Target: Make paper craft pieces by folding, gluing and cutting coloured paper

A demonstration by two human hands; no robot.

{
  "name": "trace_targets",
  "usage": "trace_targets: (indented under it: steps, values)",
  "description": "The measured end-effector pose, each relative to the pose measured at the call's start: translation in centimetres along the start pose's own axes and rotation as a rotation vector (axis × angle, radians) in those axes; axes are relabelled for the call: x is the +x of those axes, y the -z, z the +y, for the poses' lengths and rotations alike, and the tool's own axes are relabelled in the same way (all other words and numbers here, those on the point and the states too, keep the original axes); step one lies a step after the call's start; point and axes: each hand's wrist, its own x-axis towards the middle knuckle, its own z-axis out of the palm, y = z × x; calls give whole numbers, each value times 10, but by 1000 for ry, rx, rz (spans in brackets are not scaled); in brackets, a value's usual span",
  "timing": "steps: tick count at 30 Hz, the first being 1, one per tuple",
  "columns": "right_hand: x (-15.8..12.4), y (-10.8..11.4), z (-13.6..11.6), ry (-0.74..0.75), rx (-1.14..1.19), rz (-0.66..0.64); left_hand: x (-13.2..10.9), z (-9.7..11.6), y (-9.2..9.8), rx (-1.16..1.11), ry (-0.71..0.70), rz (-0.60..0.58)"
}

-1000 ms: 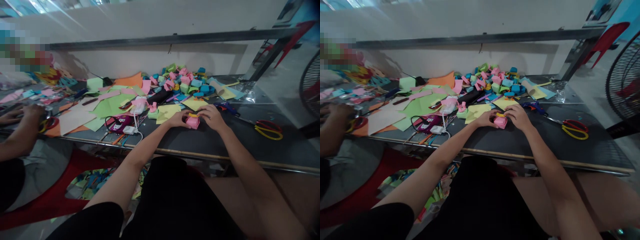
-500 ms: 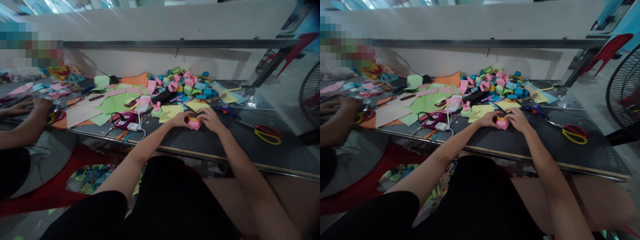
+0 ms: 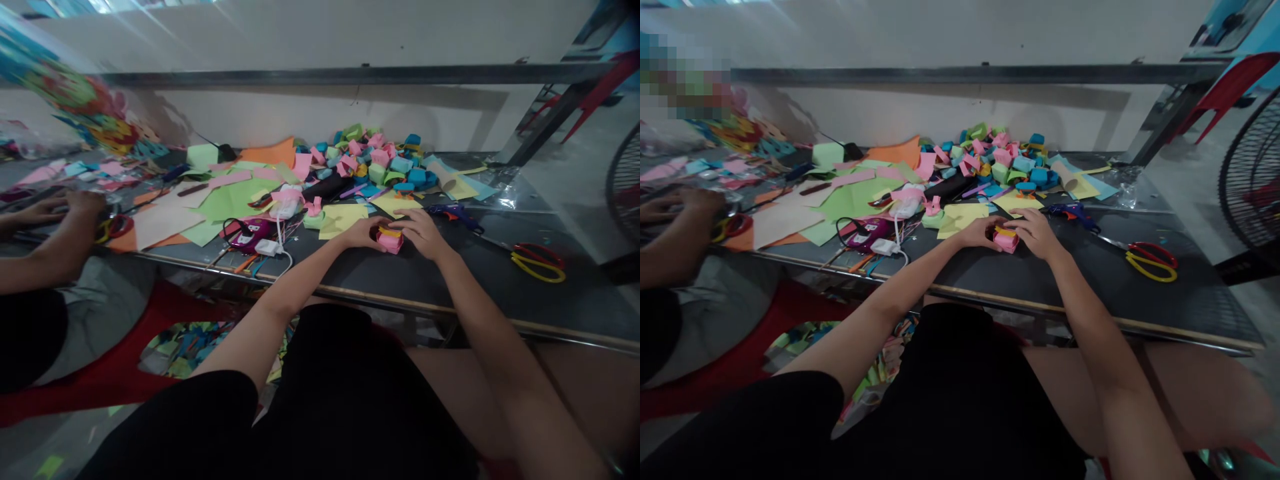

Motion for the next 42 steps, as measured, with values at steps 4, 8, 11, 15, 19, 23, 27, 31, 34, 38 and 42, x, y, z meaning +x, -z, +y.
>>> trace_targets:
  steps: [4,8,11,15,19,23,27,31,34,38,42]
  values:
    - [-2,0,-8,5,-38,-67,-1,-1,0,-33,-9,-9]
    - [-4,0,-5,5,-50,-80,-1,-1,0,-21,-3,-16]
    - [-6,-1,0,8,-33,-72,0,1,0,7,12,-15]
    - [-7,-3,3,7,-5,-50,0,3,-1,38,17,-2]
    - [-6,-2,4,14,51,17,-1,6,-1,44,18,21]
    - [-4,-7,8,-32,123,36,-2,9,-2,93,18,-1]
    - [-3,-11,13,-37,148,61,-3,11,-3,128,-4,-12]
    - [-4,-7,8,-23,159,30,-4,14,-2,133,-15,-27]
    - [-4,-3,0,-2,118,49,-5,15,-1,155,-16,-44]
    - [-3,-3,-7,13,60,88,-3,15,-1,143,-26,-30]
    - [-4,-4,-6,38,21,142,-1,13,-1,152,2,-33]
